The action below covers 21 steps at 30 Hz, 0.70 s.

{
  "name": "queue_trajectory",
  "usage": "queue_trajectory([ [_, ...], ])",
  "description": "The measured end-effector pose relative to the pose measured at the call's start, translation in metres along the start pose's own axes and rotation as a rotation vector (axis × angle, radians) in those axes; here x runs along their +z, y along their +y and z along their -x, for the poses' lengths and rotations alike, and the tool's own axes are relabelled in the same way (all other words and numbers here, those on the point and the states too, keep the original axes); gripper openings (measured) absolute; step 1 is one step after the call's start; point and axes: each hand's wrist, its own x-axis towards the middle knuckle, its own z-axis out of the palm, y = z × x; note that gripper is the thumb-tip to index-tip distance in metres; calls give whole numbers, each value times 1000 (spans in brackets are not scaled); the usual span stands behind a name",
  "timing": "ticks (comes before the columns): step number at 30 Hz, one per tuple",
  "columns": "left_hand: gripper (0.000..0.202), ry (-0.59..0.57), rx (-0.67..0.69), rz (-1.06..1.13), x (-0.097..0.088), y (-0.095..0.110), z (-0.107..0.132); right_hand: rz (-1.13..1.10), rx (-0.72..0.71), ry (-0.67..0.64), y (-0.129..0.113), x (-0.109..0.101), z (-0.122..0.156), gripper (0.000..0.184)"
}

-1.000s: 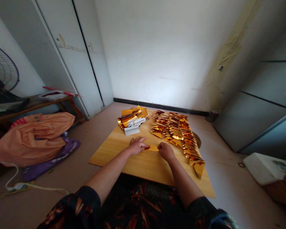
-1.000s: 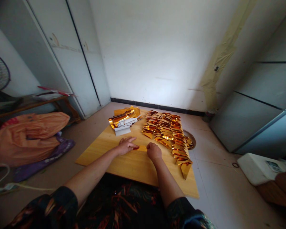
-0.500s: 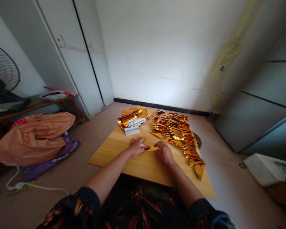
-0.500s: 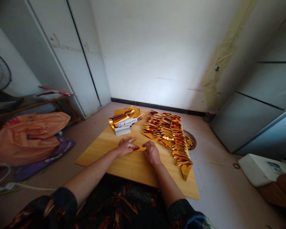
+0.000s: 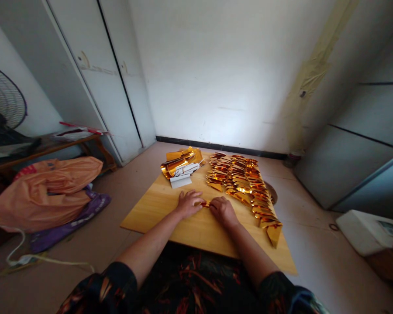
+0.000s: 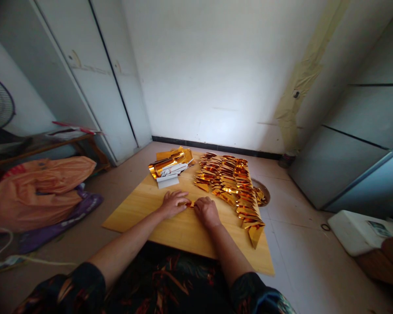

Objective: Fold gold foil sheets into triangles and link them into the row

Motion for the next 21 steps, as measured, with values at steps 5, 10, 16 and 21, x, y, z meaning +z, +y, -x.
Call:
queue_trajectory([
  [5,25,160,159,16,10,5,0,53,-80,41,5,8,-2,23],
  [10,24,233,161,18,12,13,-2,123,-102,57,2,10,-2,24],
  [16,35,310,-90,85,11,29,-1,149,-26,69,0,11,1,25],
  [21,46,297,-239,355,15,37,-3,57,8,108,0,11,1,28],
])
